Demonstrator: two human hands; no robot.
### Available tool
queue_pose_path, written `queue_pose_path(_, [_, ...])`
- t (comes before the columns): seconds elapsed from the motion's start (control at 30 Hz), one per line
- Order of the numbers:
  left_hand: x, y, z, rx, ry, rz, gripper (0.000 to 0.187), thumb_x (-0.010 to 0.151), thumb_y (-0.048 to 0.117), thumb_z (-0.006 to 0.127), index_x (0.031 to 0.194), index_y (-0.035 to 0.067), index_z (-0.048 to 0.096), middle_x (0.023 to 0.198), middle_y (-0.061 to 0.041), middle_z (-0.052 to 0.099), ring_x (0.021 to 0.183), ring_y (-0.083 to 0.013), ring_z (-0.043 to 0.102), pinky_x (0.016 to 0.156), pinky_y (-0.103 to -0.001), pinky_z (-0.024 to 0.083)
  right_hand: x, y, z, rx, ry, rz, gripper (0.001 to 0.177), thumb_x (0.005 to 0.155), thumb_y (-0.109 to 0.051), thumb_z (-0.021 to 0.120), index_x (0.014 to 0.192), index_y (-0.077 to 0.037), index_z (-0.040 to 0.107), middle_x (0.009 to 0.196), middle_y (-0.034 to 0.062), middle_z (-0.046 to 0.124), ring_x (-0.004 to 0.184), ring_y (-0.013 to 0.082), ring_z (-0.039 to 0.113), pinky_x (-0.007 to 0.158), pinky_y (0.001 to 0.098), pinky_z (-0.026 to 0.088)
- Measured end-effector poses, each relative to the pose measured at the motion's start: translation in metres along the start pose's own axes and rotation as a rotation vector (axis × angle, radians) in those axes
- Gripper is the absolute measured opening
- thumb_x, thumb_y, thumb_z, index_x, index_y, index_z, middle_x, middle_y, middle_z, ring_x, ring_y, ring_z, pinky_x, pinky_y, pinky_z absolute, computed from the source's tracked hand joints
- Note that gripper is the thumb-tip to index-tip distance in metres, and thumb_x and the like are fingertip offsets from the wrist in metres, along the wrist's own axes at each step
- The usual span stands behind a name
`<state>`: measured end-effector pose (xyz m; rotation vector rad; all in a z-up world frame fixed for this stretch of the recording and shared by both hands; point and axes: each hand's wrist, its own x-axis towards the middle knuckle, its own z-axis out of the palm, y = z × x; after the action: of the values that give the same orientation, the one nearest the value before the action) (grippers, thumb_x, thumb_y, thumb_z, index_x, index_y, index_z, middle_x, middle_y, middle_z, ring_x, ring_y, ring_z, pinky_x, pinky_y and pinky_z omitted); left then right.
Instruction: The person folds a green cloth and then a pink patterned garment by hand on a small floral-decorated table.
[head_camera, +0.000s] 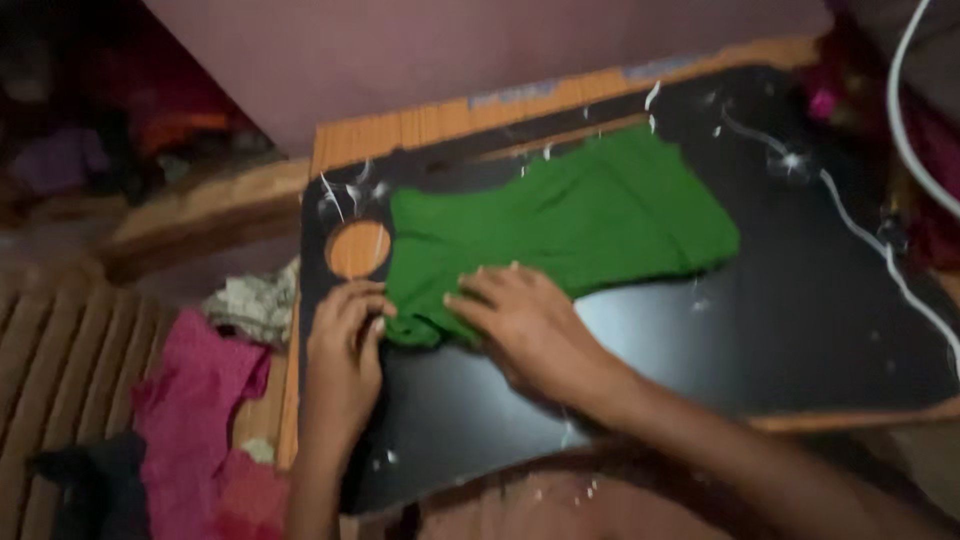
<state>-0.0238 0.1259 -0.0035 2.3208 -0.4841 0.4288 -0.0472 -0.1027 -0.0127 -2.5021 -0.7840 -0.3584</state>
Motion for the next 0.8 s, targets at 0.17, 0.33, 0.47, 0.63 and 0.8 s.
queue_pose_path(0.17, [-0.002,0.005,-0.007,-0.339,-0.171,-0.102,0.010,0.101,0.005,0.049,0.103,0.001,0.058,0.118,-0.011,0.076,0.104,-0.0186,0.074,0.082,-0.033,0.055,-0.004,-0.013,0.005,0.150,0.149,0.001,0.068,0.075,-0.007,0.080,0.140,-0.007,0.061,0.130,0.0128,0.067,0.126,0.0338,0.057,0.109,0.0542,0.038])
queue_pose_path(0.33, [0.008,0.004,-0.005,-0.251,-0.386,-0.355,0.018,0.103,0.013,0.055,0.108,0.000,0.067,0.089,-0.021,0.073,0.081,-0.0294,0.068,0.074,-0.037,0.052,-0.011,-0.025,0.010,0.193,0.082,0.088,0.055,0.073,-0.011,0.083,0.125,-0.008,0.066,0.123,0.0130,0.066,0.121,0.0338,0.057,0.108,0.0552,0.038])
queue_pose_path(0.47, [0.022,-0.002,0.004,-0.377,-0.368,-0.056,0.031,0.102,0.023,0.052,0.109,0.000,0.071,0.102,-0.012,0.078,0.095,-0.0188,0.073,0.083,-0.032,0.054,-0.014,-0.014,0.014,0.109,0.171,0.009,0.034,0.064,0.002,0.076,0.097,-0.006,0.072,0.118,0.0111,0.074,0.119,0.0319,0.063,0.107,0.0515,0.042])
queue_pose_path(0.63, [0.034,-0.027,0.024,-0.327,-0.418,-0.086,0.041,0.106,0.032,0.047,0.116,-0.001,0.071,0.106,-0.016,0.076,0.100,-0.0229,0.069,0.089,-0.035,0.052,-0.005,0.042,0.021,0.754,0.193,0.448,0.019,0.088,0.000,0.069,0.106,-0.005,0.073,0.105,0.0048,0.076,0.098,0.0136,0.074,0.087,0.0271,0.059])
queue_pose_path(0.8, [0.037,-0.026,0.029,-0.231,-0.390,-0.181,0.047,0.093,0.036,0.065,0.121,-0.002,0.068,0.108,-0.019,0.074,0.100,-0.0289,0.072,0.086,-0.038,0.053,0.002,0.076,0.026,0.986,0.244,0.738,0.015,0.090,-0.001,0.070,0.104,0.002,0.071,0.094,0.0100,0.076,0.082,0.0149,0.069,0.072,0.0283,0.055])
